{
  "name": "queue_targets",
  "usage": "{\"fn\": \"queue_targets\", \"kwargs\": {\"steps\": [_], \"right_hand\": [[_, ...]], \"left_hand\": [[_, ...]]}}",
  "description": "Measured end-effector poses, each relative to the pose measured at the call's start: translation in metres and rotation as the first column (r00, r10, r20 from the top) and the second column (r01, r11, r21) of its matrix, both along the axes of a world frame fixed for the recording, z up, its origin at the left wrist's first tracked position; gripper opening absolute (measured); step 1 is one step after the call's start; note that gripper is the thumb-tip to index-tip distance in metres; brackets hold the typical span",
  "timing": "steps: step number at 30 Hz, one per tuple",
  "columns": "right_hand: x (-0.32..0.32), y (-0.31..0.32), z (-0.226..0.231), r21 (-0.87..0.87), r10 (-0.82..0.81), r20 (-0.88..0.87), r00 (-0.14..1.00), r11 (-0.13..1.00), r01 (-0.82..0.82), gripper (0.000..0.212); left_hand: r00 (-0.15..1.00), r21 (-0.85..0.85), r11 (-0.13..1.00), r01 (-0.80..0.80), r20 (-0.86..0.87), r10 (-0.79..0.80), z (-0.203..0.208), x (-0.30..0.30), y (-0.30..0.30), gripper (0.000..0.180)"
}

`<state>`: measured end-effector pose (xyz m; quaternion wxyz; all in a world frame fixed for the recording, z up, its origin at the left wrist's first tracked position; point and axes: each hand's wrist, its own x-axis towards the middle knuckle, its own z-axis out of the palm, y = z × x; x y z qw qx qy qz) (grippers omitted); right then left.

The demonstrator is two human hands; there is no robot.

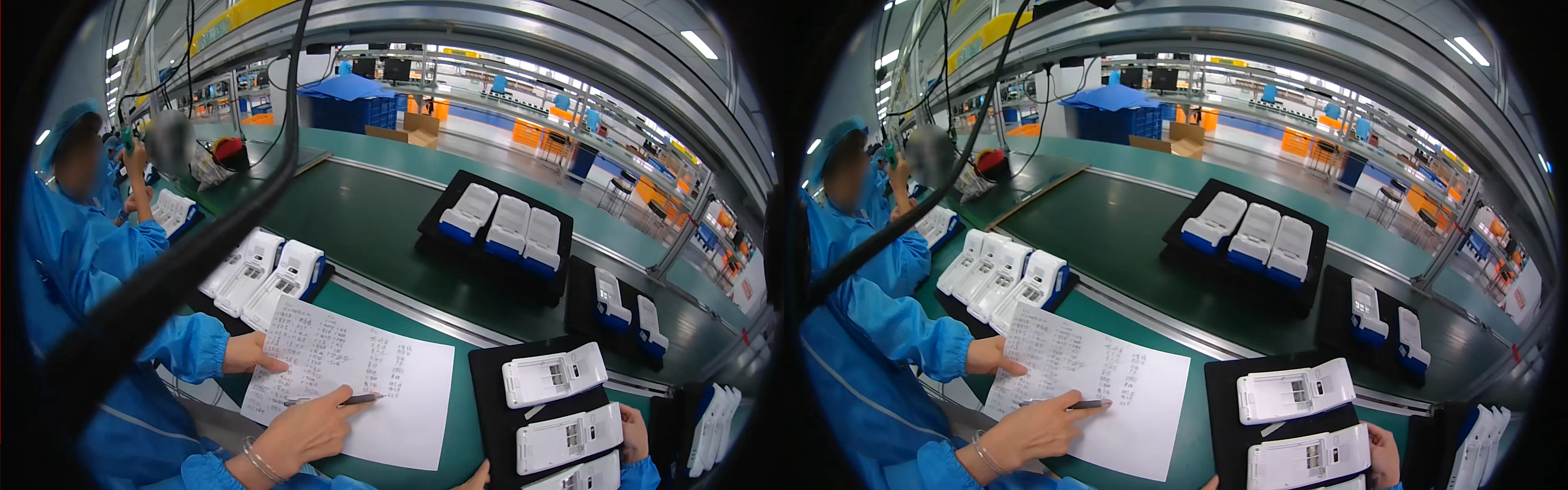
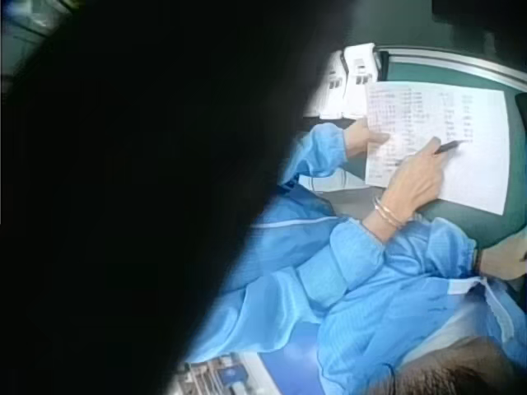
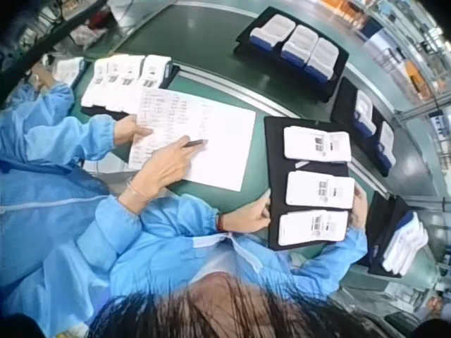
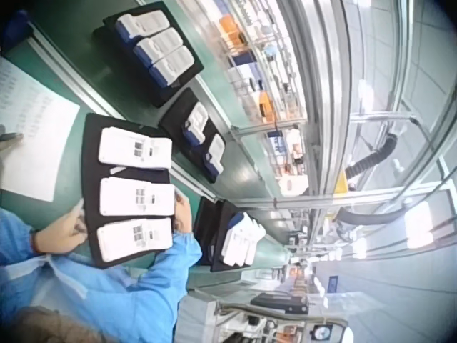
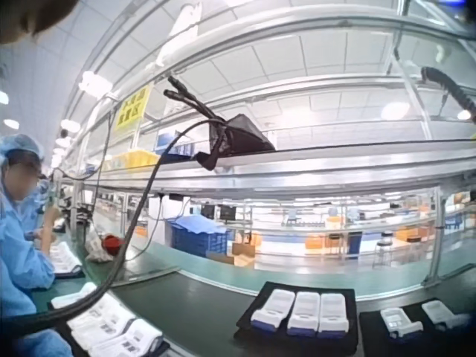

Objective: The worker inspects, tests, and organizes payment terminal devices on an assembly line, including recording data on a tracking sheet.

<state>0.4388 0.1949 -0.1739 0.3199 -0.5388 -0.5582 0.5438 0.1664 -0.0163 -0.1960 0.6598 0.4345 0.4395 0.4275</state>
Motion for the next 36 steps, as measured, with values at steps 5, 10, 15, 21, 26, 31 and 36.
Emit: {"fn": "queue_targets", "kwargs": {"steps": [5, 10, 15, 21, 26, 31, 36], "right_hand": [[0.036, 0.019, 0.009, -0.023, -0.053, 0.033, 0.998, 0.998, 0.054, 0.028], [0.053, 0.038, 0.013, -0.024, -0.059, 0.067, 0.996, 0.998, 0.061, 0.031], [0.073, 0.041, 0.022, 0.042, -0.016, 0.195, 0.981, 0.999, 0.008, 0.031], [0.089, 0.036, 0.037, 0.383, -0.155, 0.655, 0.739, 0.912, -0.149, 0.025], [-0.032, -0.042, 0.124, 0.502, -0.284, 0.841, 0.460, 0.727, -0.469, 0.029], [-0.186, -0.126, 0.153, 0.299, 0.192, 0.913, 0.361, 0.287, -0.910, 0.027], [-0.267, -0.124, 0.095, 0.304, 0.380, 0.881, 0.280, -0.001, -0.953, 0.035]], "left_hand": [[-0.360, -0.195, 0.677, 0.710, -0.926, 0.112, 0.087, -0.175, -0.008, 0.010], [-0.385, -0.203, 0.711, 0.674, -0.917, 0.103, 0.086, -0.172, -0.006, 0.013], [-0.264, -0.101, 0.684, 0.723, -0.955, 0.138, 0.084, -0.177, -0.005, 0.013], [-0.269, -0.170, 0.436, 0.884, -0.947, 0.177, 0.075, -0.185, 0.000, 0.012], [-0.239, -0.128, 0.454, 0.882, -0.951, 0.196, 0.081, -0.176, 0.009, 0.012], [-0.144, 0.050, 0.408, 0.911, -0.890, 0.432, 0.054, -0.192, -0.002, 0.010], [-0.262, -0.144, 0.394, 0.908, -0.929, 0.263, 0.067, -0.187, 0.000, 0.012]]}}
